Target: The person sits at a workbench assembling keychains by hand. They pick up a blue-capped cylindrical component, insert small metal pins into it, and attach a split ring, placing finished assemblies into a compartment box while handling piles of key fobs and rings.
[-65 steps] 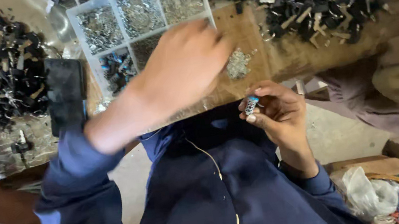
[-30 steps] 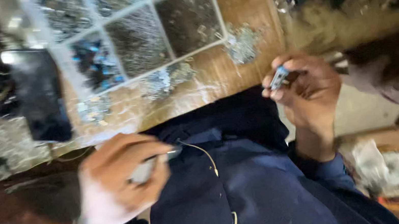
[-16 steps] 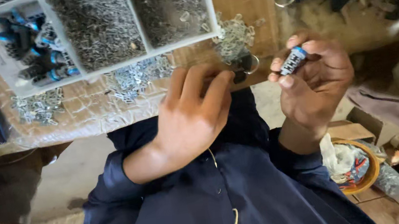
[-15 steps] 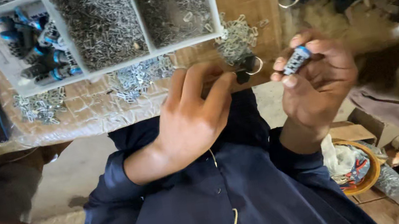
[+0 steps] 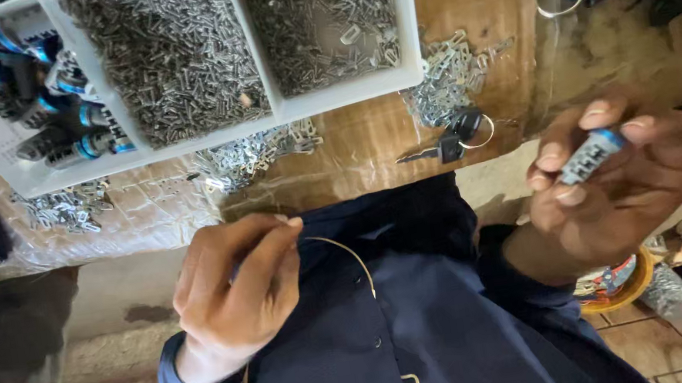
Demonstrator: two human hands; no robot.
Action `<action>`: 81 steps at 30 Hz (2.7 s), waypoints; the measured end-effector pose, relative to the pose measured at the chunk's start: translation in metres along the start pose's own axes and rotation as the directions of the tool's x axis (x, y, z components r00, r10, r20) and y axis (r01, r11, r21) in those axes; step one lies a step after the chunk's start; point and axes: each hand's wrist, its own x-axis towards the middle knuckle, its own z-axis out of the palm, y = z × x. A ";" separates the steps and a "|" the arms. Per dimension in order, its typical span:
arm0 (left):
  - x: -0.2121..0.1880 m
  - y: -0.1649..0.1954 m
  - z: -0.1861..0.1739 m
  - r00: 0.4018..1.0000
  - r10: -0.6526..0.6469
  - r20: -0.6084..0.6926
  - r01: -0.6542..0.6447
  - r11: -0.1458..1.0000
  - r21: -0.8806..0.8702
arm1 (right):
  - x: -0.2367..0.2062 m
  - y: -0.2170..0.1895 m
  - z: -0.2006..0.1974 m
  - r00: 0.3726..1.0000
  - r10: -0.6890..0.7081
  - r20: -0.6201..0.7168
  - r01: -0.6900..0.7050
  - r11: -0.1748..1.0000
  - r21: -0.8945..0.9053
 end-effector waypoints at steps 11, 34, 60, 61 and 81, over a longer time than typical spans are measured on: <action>0.025 0.008 0.016 0.975 0.218 0.047 -0.220 0.974 0.060 | -0.005 0.002 0.034 0.976 0.125 0.176 -0.127 0.992 0.002; 0.042 0.013 0.033 0.945 0.303 0.120 -0.323 0.922 0.215 | -0.031 -0.016 0.062 0.897 0.364 0.250 -0.369 0.929 -0.028; -0.007 -0.011 0.001 0.992 0.088 -0.090 -0.118 0.900 -0.419 | -0.033 0.029 0.117 0.785 0.466 0.409 -0.439 0.883 -0.163; -0.011 -0.013 -0.003 0.998 0.051 -0.044 -0.065 0.890 -0.451 | -0.032 0.031 0.118 0.771 0.468 0.431 -0.440 0.882 -0.169; -0.020 -0.030 -0.006 0.979 0.151 -0.136 -0.121 0.972 0.202 | -0.039 0.030 0.117 0.796 0.505 0.334 -0.497 0.860 -0.115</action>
